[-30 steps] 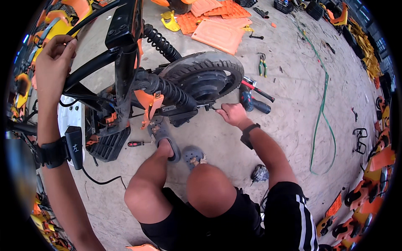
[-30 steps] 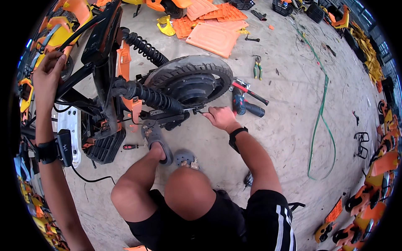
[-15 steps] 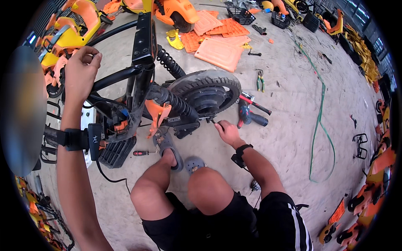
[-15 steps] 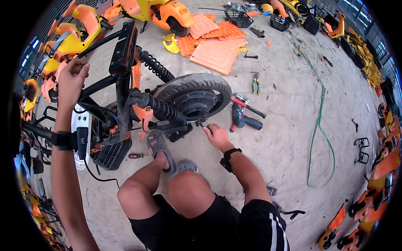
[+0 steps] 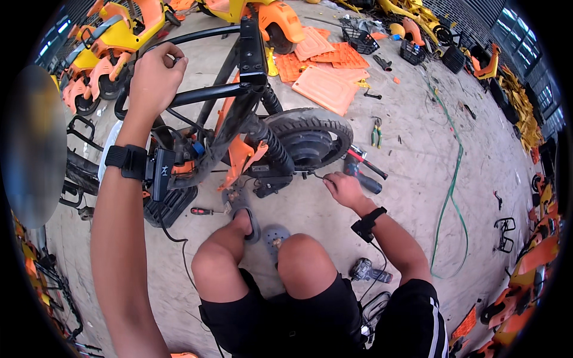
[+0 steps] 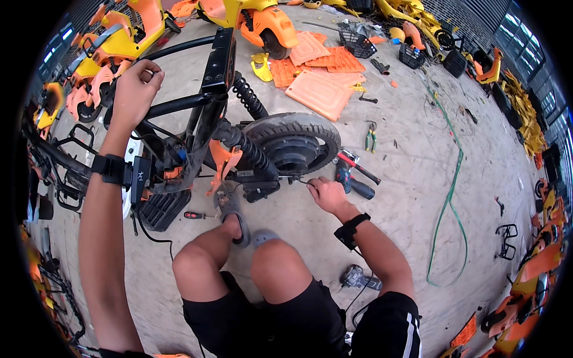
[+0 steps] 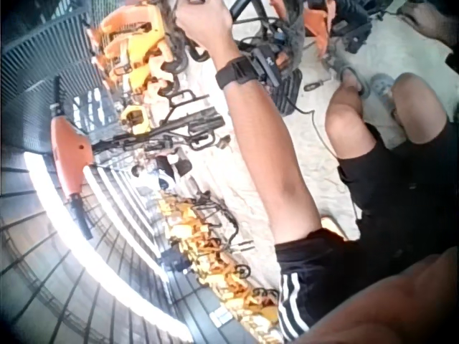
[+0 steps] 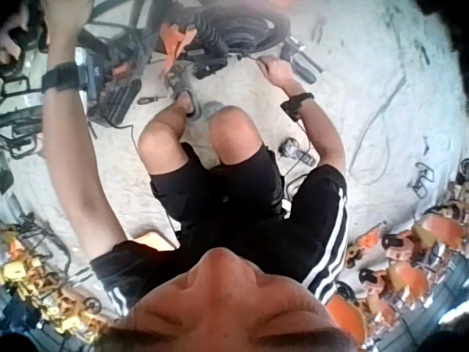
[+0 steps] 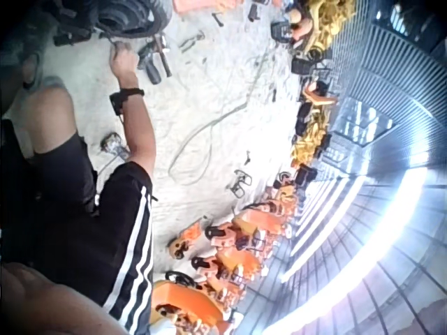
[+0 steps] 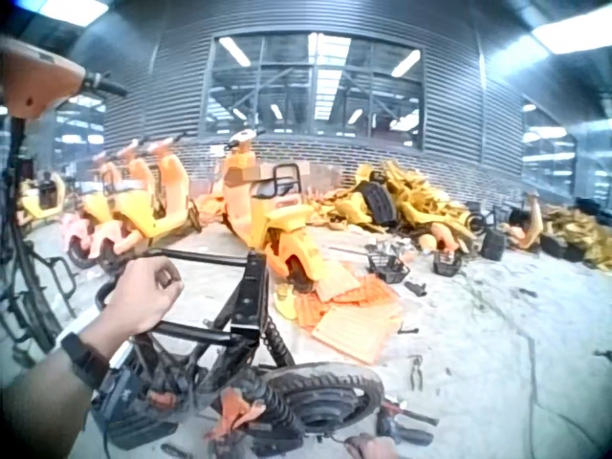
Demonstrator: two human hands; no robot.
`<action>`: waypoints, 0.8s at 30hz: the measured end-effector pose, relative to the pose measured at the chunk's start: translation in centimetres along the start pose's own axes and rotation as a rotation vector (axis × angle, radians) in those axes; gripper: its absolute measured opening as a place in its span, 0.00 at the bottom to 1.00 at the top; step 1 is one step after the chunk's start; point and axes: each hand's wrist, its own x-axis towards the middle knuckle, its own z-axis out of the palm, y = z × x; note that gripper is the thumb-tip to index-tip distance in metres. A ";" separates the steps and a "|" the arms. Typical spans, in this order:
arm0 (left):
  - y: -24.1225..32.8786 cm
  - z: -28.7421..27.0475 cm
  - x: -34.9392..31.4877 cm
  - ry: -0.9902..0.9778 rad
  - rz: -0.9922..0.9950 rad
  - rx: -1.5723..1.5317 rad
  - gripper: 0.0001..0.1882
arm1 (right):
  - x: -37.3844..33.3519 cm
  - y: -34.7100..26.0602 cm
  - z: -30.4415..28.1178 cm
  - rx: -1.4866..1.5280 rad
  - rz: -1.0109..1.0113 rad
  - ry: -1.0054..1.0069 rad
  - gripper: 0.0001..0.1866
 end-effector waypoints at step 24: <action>0.6 -0.7 -0.4 -0.030 -0.098 0.077 0.12 | 7.2 -4.6 -4.4 -0.623 -0.126 -0.567 0.18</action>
